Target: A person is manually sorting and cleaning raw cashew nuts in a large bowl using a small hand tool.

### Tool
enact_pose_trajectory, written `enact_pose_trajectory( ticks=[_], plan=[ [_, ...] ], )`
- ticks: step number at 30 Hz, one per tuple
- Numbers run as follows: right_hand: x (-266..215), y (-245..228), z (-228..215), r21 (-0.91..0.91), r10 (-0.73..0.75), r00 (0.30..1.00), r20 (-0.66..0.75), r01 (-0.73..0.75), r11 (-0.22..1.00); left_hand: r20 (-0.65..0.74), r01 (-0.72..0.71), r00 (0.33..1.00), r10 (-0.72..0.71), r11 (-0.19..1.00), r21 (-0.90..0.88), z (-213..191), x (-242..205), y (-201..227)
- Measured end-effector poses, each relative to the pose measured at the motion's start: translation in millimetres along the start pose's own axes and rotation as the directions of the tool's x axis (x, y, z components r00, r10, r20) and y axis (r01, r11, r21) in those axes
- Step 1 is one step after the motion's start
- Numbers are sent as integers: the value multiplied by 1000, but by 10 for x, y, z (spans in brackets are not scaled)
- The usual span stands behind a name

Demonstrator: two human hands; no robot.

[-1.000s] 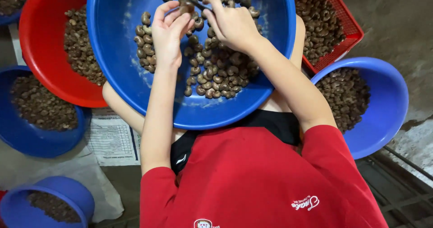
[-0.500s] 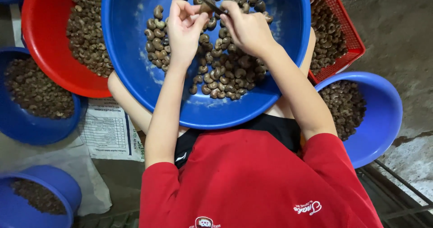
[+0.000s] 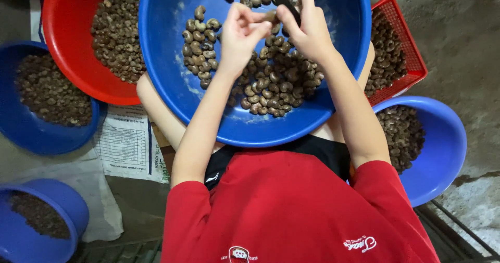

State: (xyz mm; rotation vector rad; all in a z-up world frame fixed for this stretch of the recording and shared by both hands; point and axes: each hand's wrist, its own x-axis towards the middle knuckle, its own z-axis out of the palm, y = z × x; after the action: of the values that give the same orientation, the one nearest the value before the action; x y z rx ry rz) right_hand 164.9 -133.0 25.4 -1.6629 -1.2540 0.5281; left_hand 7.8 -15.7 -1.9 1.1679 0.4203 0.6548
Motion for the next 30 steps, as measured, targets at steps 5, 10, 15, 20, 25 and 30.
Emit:
enact_pose_trajectory(
  ticks=[5, 10, 15, 20, 25, 30],
  plan=[
    [-21, -109, -99, 60, -32, 998, -60, 36, 998, 61, -11, 998, 6, 997, 80, 152, -40, 21],
    [-469, 45, -758, -308, -146, 895, -421, 10, 951, 119, -136, 991, 65, 499, 856, -555, 166, 68],
    [-1455, 1263, -1593, -517, -87, 758, -646, -351, 781, -156, 55, 968, -199, -435, 899, -1470, -73, -114],
    [-1659, 1544, -1606, -323, 17, 563, -826, -497, 806, -279, 135, 913, -297, -426, 895, -1630, -104, -517],
    [-1035, 848, -1254, -92, 73, 694, -716, -197, 976, -281, 88, 869, -408, -431, 898, -1634, -96, -675],
    [-268, -254, -637, -123, 23, 952, -306, -64, 990, 0, 77, 926, -377, 190, 979, -1115, -64, 119]
  ],
)
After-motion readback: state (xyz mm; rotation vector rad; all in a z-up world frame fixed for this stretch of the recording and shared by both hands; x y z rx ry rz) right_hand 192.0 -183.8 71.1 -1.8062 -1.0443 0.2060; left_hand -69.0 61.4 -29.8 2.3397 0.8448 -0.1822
